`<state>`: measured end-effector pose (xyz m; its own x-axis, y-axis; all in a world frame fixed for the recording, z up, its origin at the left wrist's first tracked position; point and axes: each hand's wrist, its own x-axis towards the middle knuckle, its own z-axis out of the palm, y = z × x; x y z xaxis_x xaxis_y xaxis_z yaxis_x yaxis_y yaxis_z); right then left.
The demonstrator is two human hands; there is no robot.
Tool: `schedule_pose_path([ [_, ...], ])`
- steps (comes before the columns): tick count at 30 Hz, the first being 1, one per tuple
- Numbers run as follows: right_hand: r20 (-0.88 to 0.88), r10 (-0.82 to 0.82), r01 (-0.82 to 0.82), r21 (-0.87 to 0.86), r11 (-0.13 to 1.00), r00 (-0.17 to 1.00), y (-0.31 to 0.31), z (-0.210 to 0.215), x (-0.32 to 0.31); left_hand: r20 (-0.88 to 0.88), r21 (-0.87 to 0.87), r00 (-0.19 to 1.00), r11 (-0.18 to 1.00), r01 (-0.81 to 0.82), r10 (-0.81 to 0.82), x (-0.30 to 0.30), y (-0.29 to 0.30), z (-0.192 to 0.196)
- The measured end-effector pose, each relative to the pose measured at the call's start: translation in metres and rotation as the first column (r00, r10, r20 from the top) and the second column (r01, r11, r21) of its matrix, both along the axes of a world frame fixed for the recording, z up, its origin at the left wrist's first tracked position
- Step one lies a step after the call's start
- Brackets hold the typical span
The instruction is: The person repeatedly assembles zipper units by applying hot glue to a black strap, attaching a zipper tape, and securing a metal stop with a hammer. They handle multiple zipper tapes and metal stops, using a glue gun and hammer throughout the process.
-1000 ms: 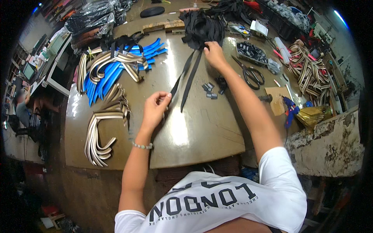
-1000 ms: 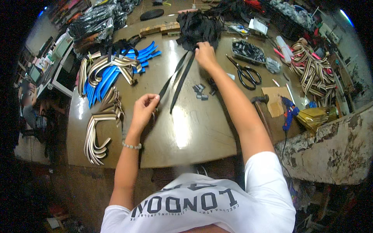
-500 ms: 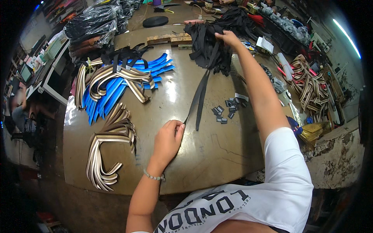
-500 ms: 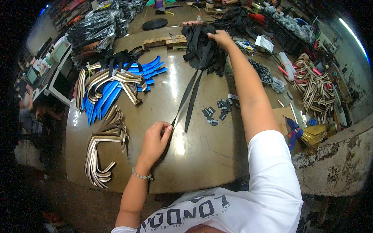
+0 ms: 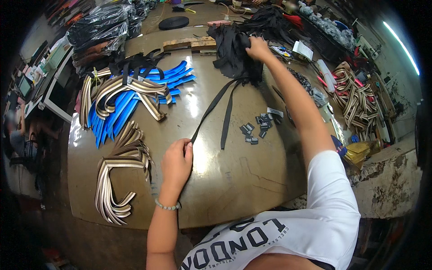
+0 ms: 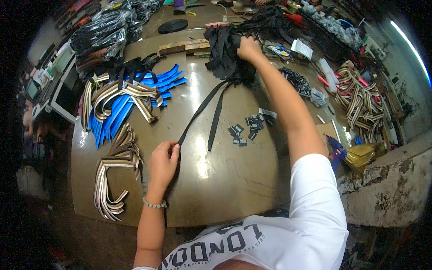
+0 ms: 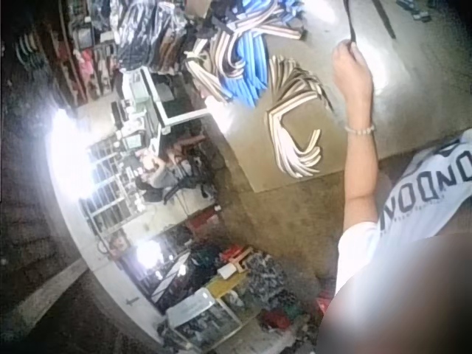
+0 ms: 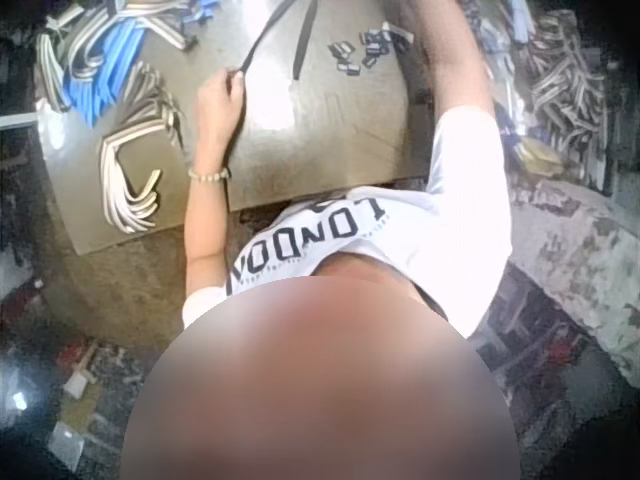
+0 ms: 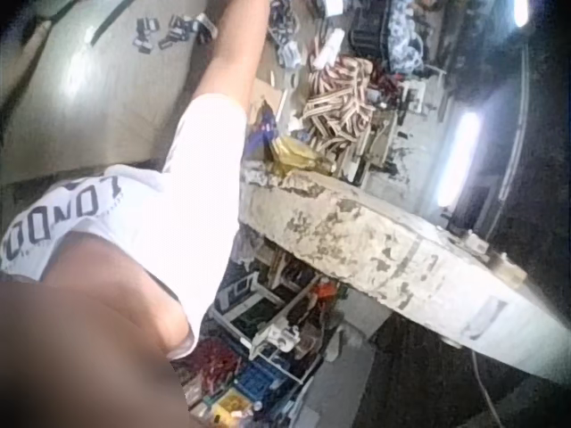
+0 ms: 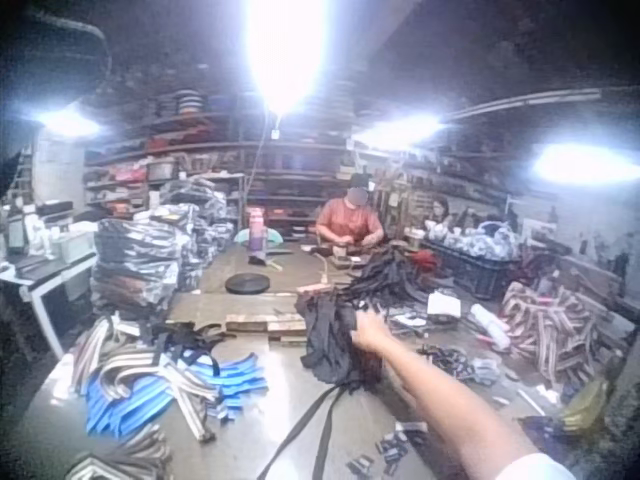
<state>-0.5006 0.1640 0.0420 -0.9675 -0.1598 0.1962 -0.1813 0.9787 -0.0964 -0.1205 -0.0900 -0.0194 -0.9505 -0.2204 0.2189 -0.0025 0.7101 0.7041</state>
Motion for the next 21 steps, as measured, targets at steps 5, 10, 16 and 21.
schedule_pose_path([
  [5,0.047,0.21,-0.215,0.263,0.941,0.977,0.023,-0.036,0.1,-0.11,0.007,0.994,1.0,-0.02,0.021,0.0,-0.001,0.002],
  [10,-0.117,0.311,-0.252,0.356,0.9,0.943,0.039,-0.033,0.103,-0.15,0.07,0.988,0.997,-0.026,0.036,-0.002,0.0,0.007],
  [16,-0.253,0.54,-0.593,-0.243,0.768,0.803,0.051,0.003,0.09,-0.136,0.29,0.987,0.956,-0.047,0.09,-0.005,-0.022,0.0],
  [21,-0.17,0.431,-0.428,-0.658,0.62,0.886,0.073,0.041,0.097,-0.091,0.444,0.99,0.894,-0.058,0.109,-0.01,-0.048,-0.011],
])
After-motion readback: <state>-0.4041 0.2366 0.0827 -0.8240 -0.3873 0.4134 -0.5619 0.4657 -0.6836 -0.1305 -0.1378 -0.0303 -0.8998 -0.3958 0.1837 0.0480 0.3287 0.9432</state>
